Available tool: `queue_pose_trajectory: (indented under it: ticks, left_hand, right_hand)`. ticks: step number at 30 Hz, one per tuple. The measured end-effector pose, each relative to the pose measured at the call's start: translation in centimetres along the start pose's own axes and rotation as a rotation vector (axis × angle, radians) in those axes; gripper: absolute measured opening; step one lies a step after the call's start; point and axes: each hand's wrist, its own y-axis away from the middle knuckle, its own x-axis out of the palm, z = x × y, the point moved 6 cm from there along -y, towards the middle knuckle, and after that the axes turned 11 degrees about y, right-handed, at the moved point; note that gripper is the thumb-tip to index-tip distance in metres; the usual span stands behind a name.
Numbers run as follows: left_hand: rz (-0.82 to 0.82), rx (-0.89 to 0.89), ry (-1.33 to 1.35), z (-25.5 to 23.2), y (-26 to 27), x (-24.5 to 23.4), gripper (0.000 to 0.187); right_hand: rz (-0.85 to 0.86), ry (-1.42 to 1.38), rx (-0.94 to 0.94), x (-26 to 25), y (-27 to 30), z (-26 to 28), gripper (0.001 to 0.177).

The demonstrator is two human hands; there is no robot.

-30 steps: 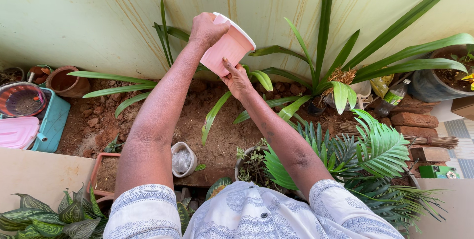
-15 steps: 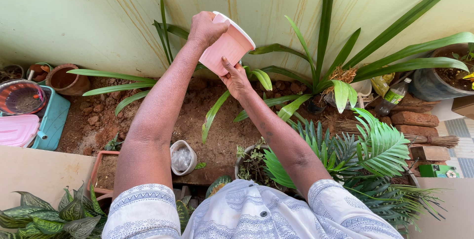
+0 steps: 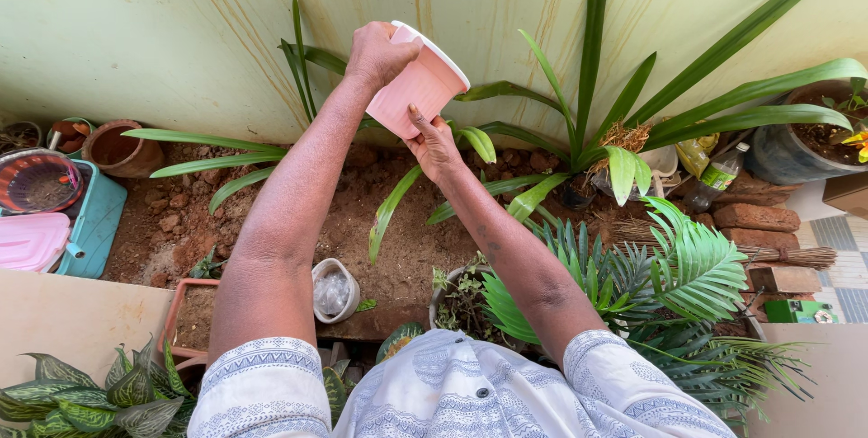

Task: The person pours water from a pink mug onto various plants in a garden bed and later dips the mug into a large bucket of water to refill it.

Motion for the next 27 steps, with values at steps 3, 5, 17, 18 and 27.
queue_pose_trajectory:
  ticks: [3, 5, 17, 18, 27]
  left_hand:
    - [-0.002, -0.007, -0.005, 0.1, 0.5, -0.4, 0.035]
    - [-0.007, -0.024, 0.046, 0.2, 0.9, -0.6, 0.031]
    - [-0.029, -0.074, 0.162, 0.5, 1.9, -1.4, 0.026]
    - [-0.033, -0.075, 0.174, 0.6, 1.9, -1.5, 0.025]
    - [-0.186, -0.068, 0.256, 2.7, 2.8, -1.5, 0.027]
  right_hand:
    - [0.0, 0.014, -0.013, -0.3, 0.1, 0.2, 0.086]
    - [-0.012, 0.034, -0.01, -0.5, 0.2, 0.2, 0.087]
    - [-0.037, 0.115, 0.007, -1.4, 1.0, 0.4, 0.104]
    - [-0.044, 0.12, 0.012, -1.6, 1.1, 0.6, 0.106]
    - [-0.452, 0.823, -0.334, -2.1, 5.3, 6.2, 0.09]
